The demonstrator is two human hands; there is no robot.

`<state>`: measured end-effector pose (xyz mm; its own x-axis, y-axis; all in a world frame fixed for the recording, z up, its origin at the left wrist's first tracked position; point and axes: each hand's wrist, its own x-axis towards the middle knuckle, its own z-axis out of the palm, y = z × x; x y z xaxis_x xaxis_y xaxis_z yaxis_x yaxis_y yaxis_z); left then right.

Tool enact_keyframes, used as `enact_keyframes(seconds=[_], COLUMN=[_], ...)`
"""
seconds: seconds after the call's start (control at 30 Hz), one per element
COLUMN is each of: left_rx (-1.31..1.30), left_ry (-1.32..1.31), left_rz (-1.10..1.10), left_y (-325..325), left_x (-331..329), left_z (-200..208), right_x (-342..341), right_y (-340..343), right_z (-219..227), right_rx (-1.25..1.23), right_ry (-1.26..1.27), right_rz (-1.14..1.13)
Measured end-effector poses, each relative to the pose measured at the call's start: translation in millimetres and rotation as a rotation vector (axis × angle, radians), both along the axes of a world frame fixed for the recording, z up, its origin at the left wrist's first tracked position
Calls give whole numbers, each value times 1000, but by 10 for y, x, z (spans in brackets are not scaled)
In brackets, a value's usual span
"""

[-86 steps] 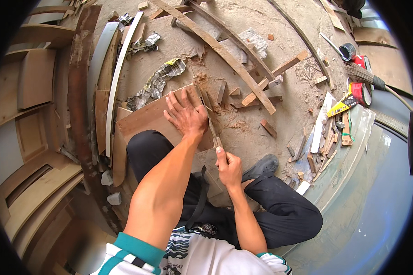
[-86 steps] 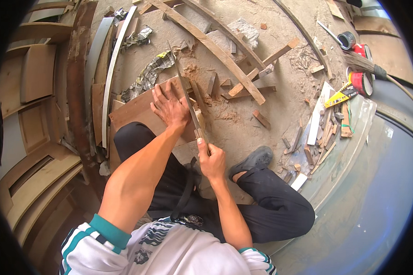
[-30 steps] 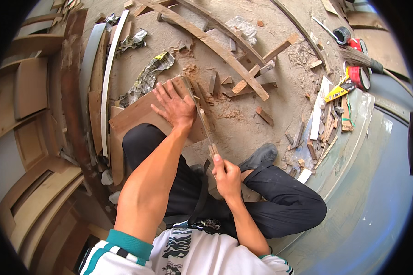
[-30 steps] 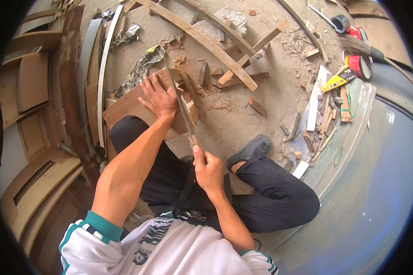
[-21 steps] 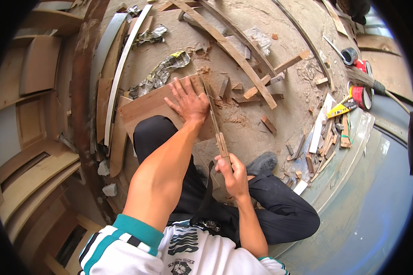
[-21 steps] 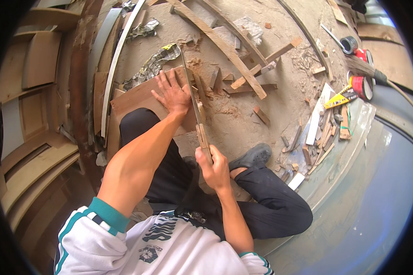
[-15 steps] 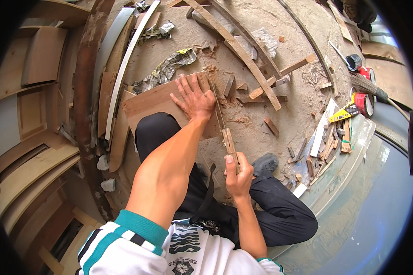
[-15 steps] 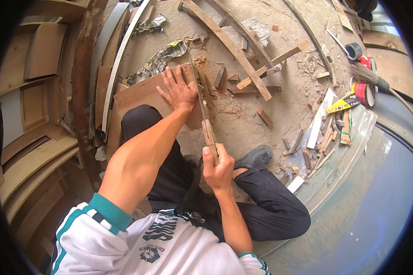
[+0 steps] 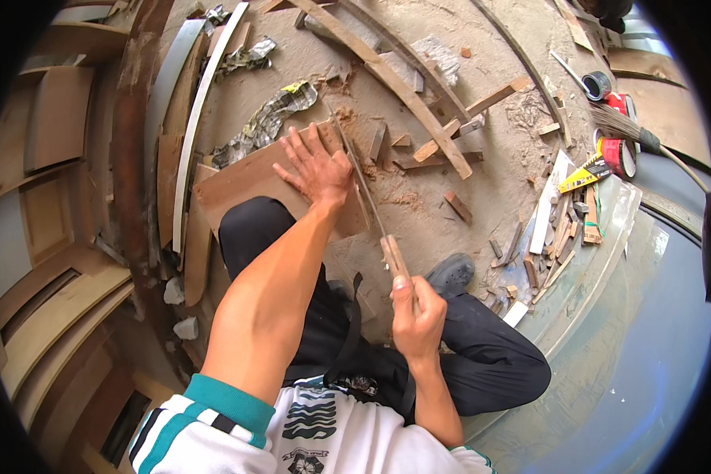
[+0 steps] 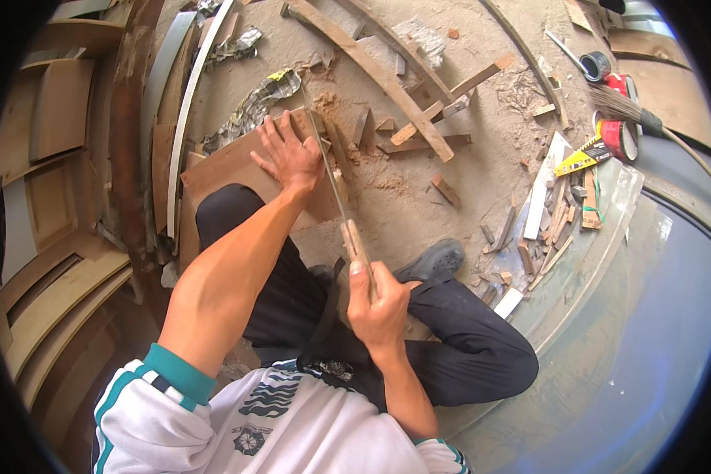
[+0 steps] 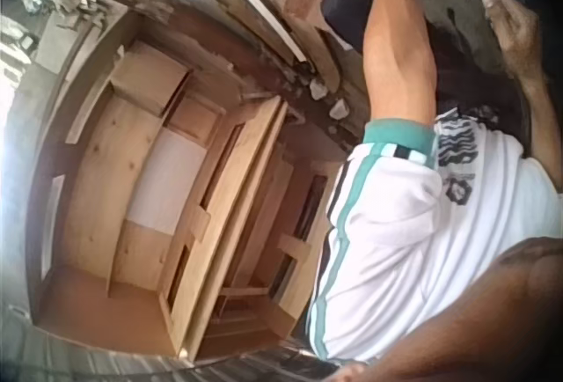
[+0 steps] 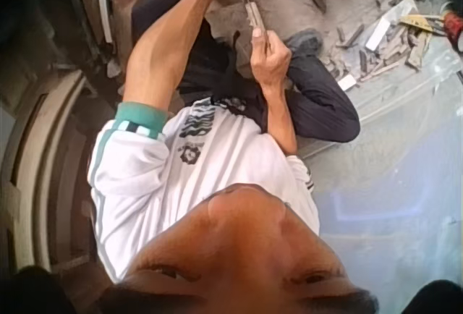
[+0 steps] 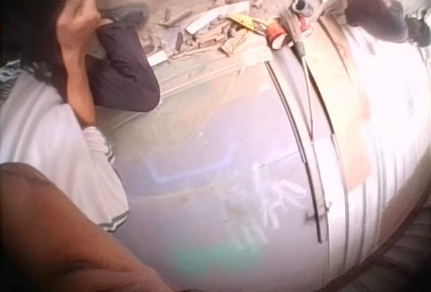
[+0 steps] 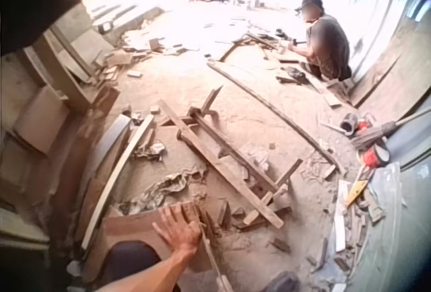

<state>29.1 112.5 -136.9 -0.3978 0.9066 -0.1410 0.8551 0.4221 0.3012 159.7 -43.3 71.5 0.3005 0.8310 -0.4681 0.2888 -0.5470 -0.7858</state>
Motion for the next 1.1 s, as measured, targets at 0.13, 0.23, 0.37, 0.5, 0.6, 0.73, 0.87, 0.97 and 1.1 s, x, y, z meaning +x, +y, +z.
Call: enact_keyframes(seconds=[0.13, 0.23, 0.37, 0.5, 0.6, 0.73, 0.87, 0.97, 1.1], left_rx=[6, -14, -20, 17, 7, -8, -20, -52, -75], left_ry=[-34, -63, -31, -24, -3, 17, 9, 7, 38], left_rz=[-24, -12, -13, -54, -63, -50, -64, -55, -62], left_y=[42, 65, 75, 56, 63, 70, 69, 83, 101], left_x=[35, 9, -14, 6, -5, -25, -28, -39, -33], left_z=[43, 40, 61, 42, 4, 14, 19, 25, 16], right_x=[-53, -80, -26, -37, -101, -78, -140, -170, -48], right_y=[-94, -134, -174, -124, 4, -213, -138, -75, -328], right_z=[101, -21, 16, -206, -323, -264, -374, -418, -287], right_rx=[39, 73, 102, 146, 139, 147, 153, 177, 194], right_ry=[-16, -1, 2, -33, -33, 8, 10, -20, -7], right_rz=[3, -14, -6, -2, 6, -14, -31, 20, -4])
